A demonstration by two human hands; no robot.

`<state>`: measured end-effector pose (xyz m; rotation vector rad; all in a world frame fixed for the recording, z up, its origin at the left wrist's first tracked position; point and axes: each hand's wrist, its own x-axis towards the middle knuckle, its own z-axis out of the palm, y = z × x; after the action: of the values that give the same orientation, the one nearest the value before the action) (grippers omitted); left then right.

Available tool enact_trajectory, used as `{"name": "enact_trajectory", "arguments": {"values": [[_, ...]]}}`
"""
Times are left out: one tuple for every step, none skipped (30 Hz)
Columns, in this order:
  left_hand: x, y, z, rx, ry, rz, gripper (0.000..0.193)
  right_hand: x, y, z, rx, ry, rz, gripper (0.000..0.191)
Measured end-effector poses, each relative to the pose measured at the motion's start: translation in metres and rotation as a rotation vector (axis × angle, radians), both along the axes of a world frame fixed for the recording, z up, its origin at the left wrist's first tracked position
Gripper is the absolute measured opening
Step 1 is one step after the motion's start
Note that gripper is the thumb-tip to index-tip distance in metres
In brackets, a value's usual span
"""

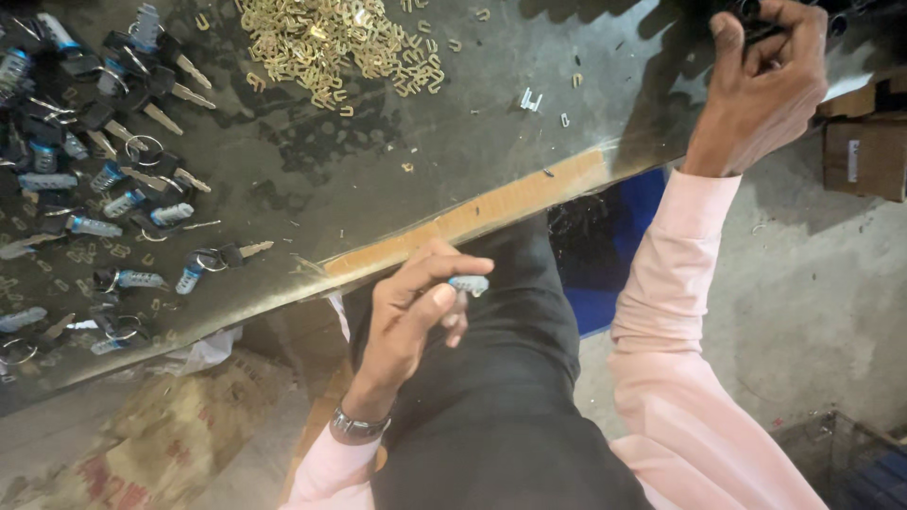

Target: The person sits at a workbench covered with lock cylinders, keys and brass pins, picks up a lock cylinder, and uses their fingers to insert small brass pins and components into the cylinder body. They then place the finished cylinder into a blue bin beside them and pick up the next cylinder, repeating the assembly cycle.

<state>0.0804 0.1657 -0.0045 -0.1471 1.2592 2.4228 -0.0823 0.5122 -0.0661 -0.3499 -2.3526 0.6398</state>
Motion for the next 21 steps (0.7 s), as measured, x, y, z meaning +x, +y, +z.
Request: {"name": "enact_trajectory", "arguments": {"values": [[0.0,0.001,0.0,0.097,-0.039,-0.01,0.029,0.002,-0.002,0.0,-0.069,0.008,0.016,0.031],[0.001,0.001,0.0,0.195,-0.077,-0.018,0.031,0.004,-0.004,0.002,-0.168,0.04,0.098,0.027],[0.001,0.0,-0.002,0.182,-0.094,-0.027,0.031,0.007,-0.007,0.008,-0.266,0.073,0.183,0.024],[0.003,0.0,-0.003,0.171,-0.114,-0.034,0.032,0.012,-0.013,0.014,-0.364,0.102,0.27,0.021],[0.004,-0.001,-0.006,0.161,-0.134,-0.04,0.035,0.021,-0.022,0.02,-0.391,0.091,0.313,0.019],[0.004,-0.001,-0.01,0.193,-0.102,-0.043,0.034,0.037,-0.036,0.025,-0.417,0.079,0.356,0.017],[0.003,-0.001,-0.016,0.225,-0.072,-0.047,0.034,0.052,-0.049,0.03,-0.495,0.066,0.436,0.017],[0.004,-0.001,-0.022,0.256,-0.042,-0.05,0.035,0.068,-0.062,0.034,-0.576,0.049,0.512,0.018],[0.005,0.0,-0.027,0.285,-0.053,-0.051,0.034,0.081,-0.075,0.037,-0.743,0.021,0.613,0.02],[0.006,0.001,-0.032,0.313,-0.065,-0.052,0.034,0.096,-0.088,0.038,-0.914,-0.011,0.696,0.022],[0.006,0.001,-0.036,0.34,-0.076,-0.054,0.034,0.107,-0.098,0.039,-1.122,-0.055,0.762,0.024],[0.008,0.002,-0.038,0.337,-0.092,-0.061,0.033,0.114,-0.108,0.038,-1.212,-0.077,0.808,0.024],[0.009,0.002,-0.04,0.334,-0.109,-0.069,0.032,0.12,-0.119,0.035,-1.319,-0.098,0.831,0.027],[0.009,0.002,-0.04,0.33,-0.124,-0.077,0.031,0.126,-0.129,0.032,-1.428,-0.119,0.847,0.031],[0.01,0.002,-0.039,0.305,-0.096,-0.059,0.031,0.13,-0.137,0.03,-1.552,-0.141,0.843,0.037],[0.01,0.002,-0.037,0.281,-0.066,-0.04,0.031,0.134,-0.143,0.028,-1.526,-0.147,0.813,0.042],[0.01,0.002,-0.035,0.257,-0.035,-0.02,0.031,0.138,-0.15,0.027,-1.498,-0.154,0.784,0.046],[0.009,0.001,-0.032,0.209,-0.022,-0.003,0.03,0.14,-0.154,0.025,-1.47,-0.163,0.756,0.051],[0.009,0.0,-0.029,0.162,-0.008,0.017,0.029,0.142,-0.156,0.024,-1.469,-0.18,0.786,0.048],[0.009,0.0,-0.026,0.116,0.004,0.039,0.028,0.145,-0.157,0.024,-1.468,-0.2,0.816,0.046],[0.009,-0.001,-0.022,0.022,0.03,0.061,0.026,0.147,-0.157,0.024,-1.467,-0.221,0.846,0.046]]}}
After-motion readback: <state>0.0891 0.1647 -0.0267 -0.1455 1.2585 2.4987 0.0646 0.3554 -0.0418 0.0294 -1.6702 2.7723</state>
